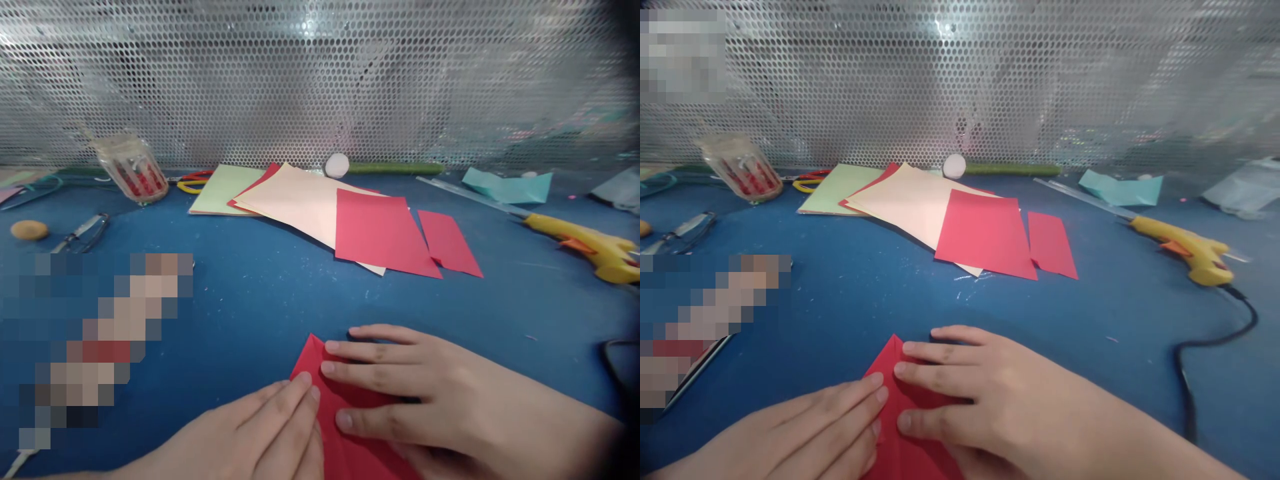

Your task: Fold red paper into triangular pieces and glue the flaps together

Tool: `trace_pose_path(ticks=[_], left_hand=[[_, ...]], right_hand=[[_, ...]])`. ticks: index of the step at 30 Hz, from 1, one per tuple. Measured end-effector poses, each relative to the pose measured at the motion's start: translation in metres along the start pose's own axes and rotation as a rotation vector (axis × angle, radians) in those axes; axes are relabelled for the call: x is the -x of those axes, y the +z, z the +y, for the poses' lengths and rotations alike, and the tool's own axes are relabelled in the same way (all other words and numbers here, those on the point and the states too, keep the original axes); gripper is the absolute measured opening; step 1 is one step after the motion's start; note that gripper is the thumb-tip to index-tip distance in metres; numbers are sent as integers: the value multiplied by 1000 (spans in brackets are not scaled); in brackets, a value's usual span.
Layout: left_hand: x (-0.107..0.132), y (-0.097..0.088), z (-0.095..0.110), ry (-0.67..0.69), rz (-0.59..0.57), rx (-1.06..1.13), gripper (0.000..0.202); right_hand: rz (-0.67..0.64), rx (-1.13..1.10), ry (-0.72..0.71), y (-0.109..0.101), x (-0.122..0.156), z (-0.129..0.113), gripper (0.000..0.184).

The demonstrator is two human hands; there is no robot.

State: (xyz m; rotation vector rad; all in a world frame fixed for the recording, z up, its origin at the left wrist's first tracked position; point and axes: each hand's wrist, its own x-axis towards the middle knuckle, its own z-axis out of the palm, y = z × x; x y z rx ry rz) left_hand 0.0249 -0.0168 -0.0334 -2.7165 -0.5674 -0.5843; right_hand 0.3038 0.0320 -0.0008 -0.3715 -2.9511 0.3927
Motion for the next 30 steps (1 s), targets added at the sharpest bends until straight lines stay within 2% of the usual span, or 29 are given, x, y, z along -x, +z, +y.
trace_pose_path(ticks=[2, 5, 6, 8, 12, 15, 16, 18, 19, 21, 24, 28, 30], left_hand=[[-2, 1, -1, -19, 7, 30, 45], [-4, 2, -1, -114, 138, 59, 36], [-4, 2, 0, -169, 121, 70, 33], [-5, 2, 0, -193, 65, 80, 28], [-7, 1, -2, -194, -63, 125, 23], [-6, 9, -1, -214, -55, 165, 22], [-4, 13, 0, -249, 94, 133, 21], [-1, 18, 2, -273, 54, 151, 14], [0, 19, 3, -278, 32, 145, 18], [1, 18, 4, -256, -28, 132, 29], [-1, 11, 1, -158, -73, 80, 23], [-4, 6, -3, -108, -47, 7, 31], [-6, 6, -4, -70, -71, -2, 36]], right_hand=[[-36, -1, -8, -1, 0, 1, 42], [-35, -16, -8, -1, -2, 1, 43], [-28, -23, -6, -1, -3, 1, 42], [-9, -25, 4, -1, -5, 0, 40], [51, -13, 20, 1, -6, -3, 36], [67, -13, 35, 1, -4, -3, 36], [58, -19, 40, 1, -4, -4, 36], [30, -38, 52, 1, -3, -4, 38], [20, -50, 56, 1, -3, -4, 38], [11, -71, 66, 1, -3, -4, 39], [1, -95, 55, 0, -2, -3, 42], [4, -89, 38, -1, -1, -1, 42], [19, -74, 25, -1, -1, -1, 42]])
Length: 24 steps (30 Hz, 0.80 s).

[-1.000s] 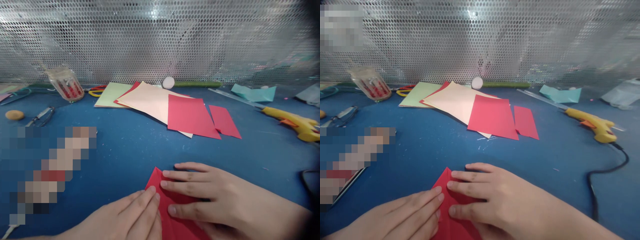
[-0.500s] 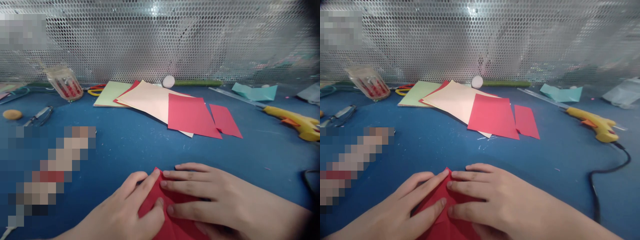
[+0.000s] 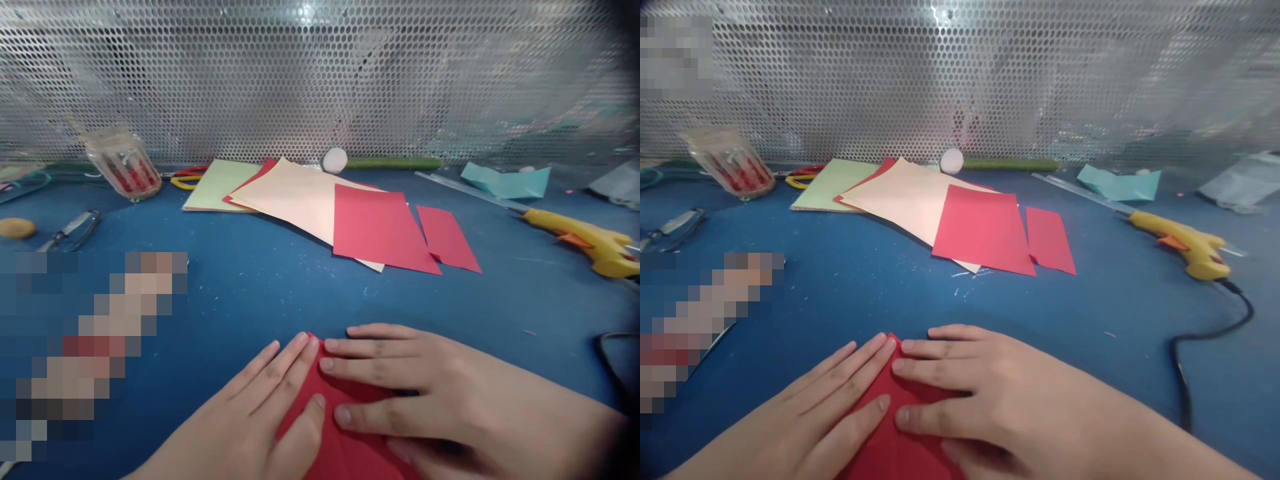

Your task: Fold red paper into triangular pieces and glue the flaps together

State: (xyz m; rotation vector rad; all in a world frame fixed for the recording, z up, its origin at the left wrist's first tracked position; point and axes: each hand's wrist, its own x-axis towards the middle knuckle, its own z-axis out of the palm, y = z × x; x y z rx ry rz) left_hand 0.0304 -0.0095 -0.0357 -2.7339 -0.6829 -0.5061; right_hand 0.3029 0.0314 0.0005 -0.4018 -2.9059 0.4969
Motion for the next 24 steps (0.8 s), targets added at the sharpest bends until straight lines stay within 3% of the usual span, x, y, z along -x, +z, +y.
trace_pose_path(ticks=[8, 13, 18, 24], left_hand=[[-3, 3, -1, 13, -16, -35, 39], [-3, -1, -1, 6, -9, -31, 43], [-1, 0, 0, 6, 2, -39, 42], [-2, -1, -1, 30, -26, 4, 36]], right_hand=[[-151, 112, -10, -1, -2, 0, 54], [-104, 103, 5, -1, -4, -2, 56], [-24, -2, 11, 1, -4, -1, 37], [-27, -26, 0, 1, -5, 1, 35]])
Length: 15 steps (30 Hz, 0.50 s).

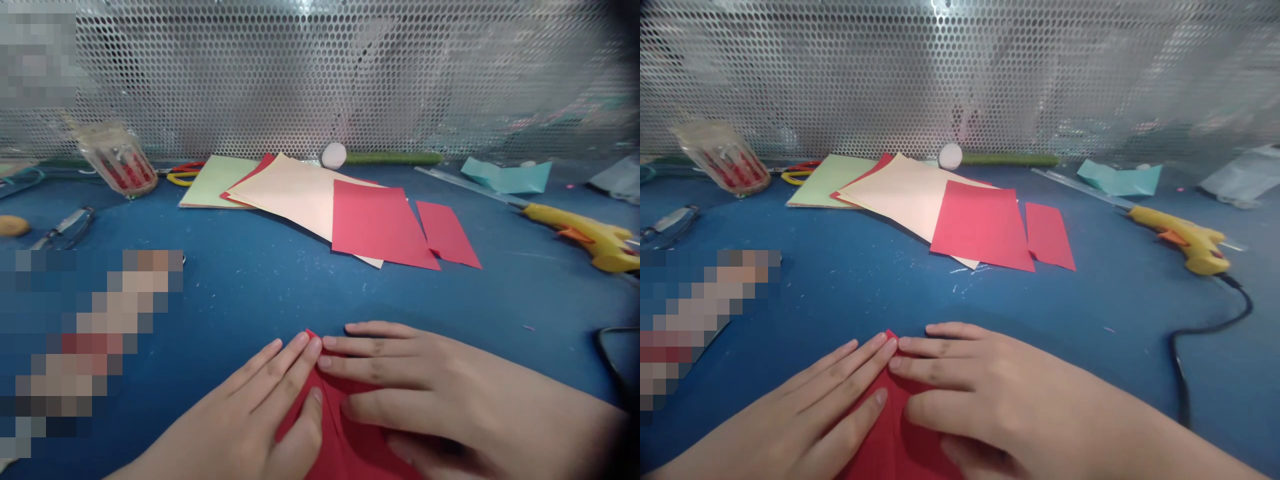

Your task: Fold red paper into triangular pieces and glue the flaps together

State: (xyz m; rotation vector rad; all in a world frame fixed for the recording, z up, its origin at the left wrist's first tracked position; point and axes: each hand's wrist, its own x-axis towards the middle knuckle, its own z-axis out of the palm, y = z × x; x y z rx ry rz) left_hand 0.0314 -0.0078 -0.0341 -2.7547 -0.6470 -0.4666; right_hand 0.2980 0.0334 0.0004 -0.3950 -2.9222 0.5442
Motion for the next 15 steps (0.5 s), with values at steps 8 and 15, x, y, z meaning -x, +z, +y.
trace_pose_path(ticks=[8, 15], left_hand=[[7, 5, 5, -30, 13, 37, 36], [5, 0, 1, -9, -6, 0, 40]], right_hand=[[40, 39, -25, 4, 5, 0, 34], [97, 29, 7, 6, 7, 0, 31]])
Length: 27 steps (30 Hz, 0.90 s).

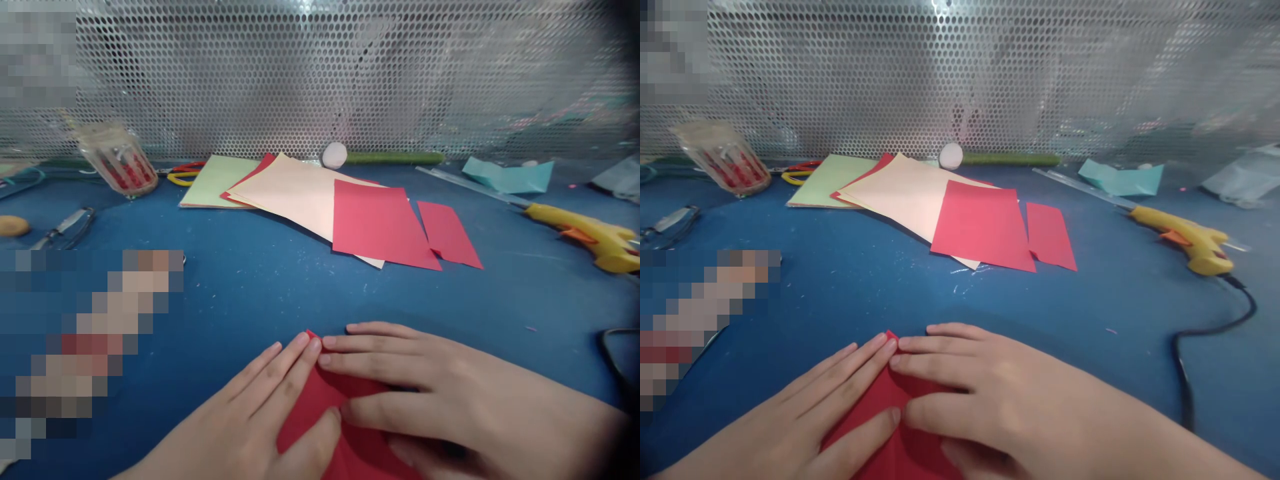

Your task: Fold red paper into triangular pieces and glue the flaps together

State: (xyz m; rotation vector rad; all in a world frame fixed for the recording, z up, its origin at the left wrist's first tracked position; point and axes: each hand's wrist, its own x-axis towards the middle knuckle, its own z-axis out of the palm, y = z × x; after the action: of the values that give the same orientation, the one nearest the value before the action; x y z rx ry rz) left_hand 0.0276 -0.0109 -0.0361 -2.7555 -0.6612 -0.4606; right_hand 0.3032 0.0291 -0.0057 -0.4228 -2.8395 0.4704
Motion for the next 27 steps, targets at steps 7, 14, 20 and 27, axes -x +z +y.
trace_pose_path(ticks=[7, 14, 20, 27], left_hand=[[0, 4, 5, -69, 22, 73, 34], [3, 7, 5, -57, 10, 16, 29], [8, 27, 14, -159, 133, 38, 28], [2, 4, 3, -103, 35, -13, 20]], right_hand=[[22, -1, 6, 0, -1, -2, 29], [26, -2, 7, 1, 1, -2, 29], [9, -19, 5, 0, 0, -2, 32], [-41, -18, -3, -2, -1, 1, 34]])
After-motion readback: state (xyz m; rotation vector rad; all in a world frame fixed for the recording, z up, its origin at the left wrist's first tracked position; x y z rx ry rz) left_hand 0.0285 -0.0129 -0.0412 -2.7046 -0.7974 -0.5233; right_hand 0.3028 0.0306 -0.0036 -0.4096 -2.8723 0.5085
